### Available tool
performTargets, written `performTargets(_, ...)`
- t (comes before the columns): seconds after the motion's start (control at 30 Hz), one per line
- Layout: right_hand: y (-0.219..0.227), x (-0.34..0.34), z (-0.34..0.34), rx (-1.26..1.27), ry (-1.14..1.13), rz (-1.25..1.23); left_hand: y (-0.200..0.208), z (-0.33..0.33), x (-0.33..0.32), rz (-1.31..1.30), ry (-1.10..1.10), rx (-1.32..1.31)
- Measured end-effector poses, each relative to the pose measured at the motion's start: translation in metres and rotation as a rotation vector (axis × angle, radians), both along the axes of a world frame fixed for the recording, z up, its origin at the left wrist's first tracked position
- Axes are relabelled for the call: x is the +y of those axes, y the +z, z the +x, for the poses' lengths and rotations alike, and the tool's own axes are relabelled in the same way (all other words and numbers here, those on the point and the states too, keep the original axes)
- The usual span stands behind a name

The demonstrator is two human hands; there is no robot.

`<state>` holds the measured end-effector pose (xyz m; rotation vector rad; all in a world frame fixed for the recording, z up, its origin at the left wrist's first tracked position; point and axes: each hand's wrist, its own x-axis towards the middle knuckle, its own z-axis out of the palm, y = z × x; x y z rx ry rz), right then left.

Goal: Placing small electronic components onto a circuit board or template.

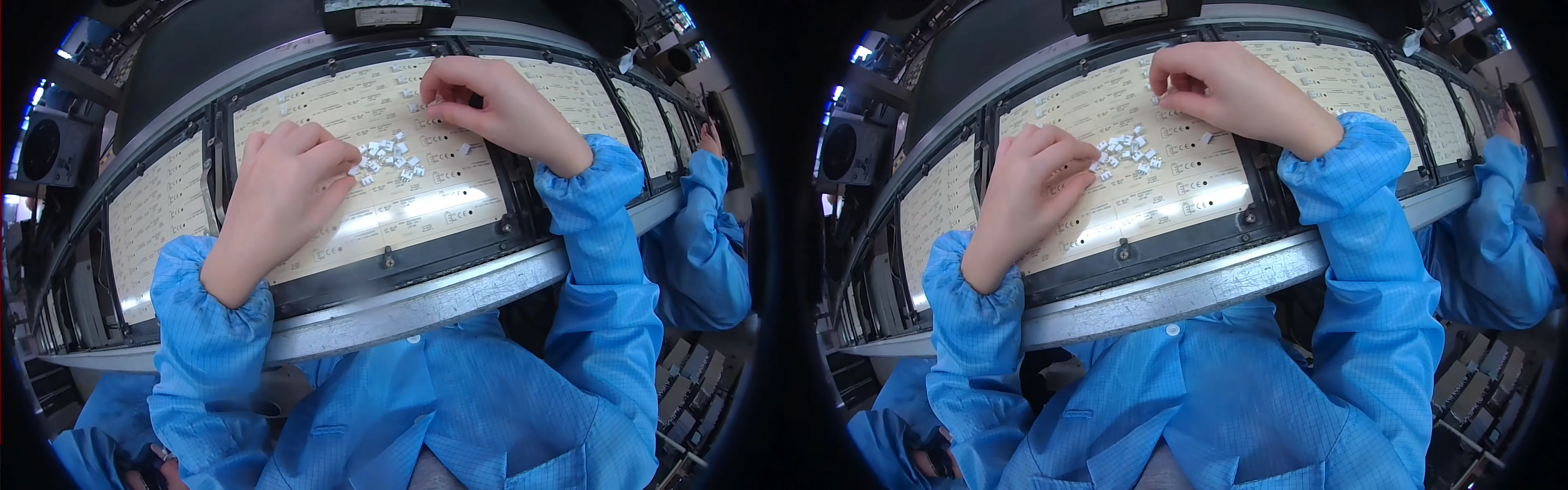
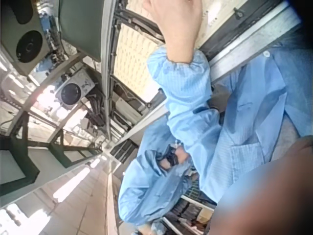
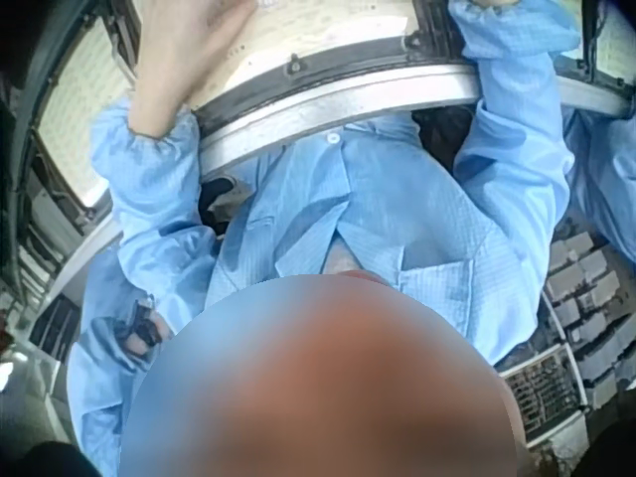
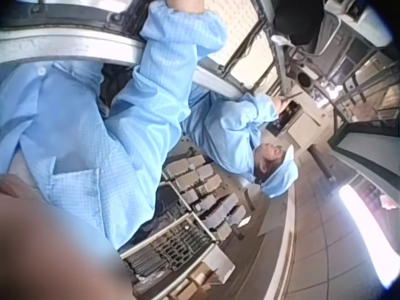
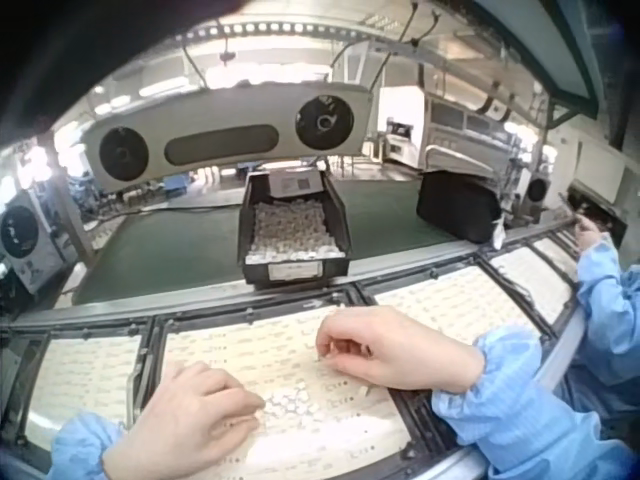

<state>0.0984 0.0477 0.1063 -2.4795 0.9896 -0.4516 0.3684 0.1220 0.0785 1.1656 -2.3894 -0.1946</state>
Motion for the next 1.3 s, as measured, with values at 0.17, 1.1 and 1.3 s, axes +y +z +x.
performTargets(0.17, -0.016, -0.004, -0.007, -0.087, 0.063, -0.032, -0.005, -0.005, -0.002, 0.041, 0.017, 0.024)
performTargets(1.1, -0.022, 0.004, 0.006, 0.045, 0.019, -0.159, -0.003, 0.023, 0.004, -0.064, -0.06, 0.075)
performTargets(1.3, -0.024, 0.008, 0.012, 0.057, 0.024, -0.217, -0.003, 0.03, 0.008, -0.065, -0.013, 0.055)
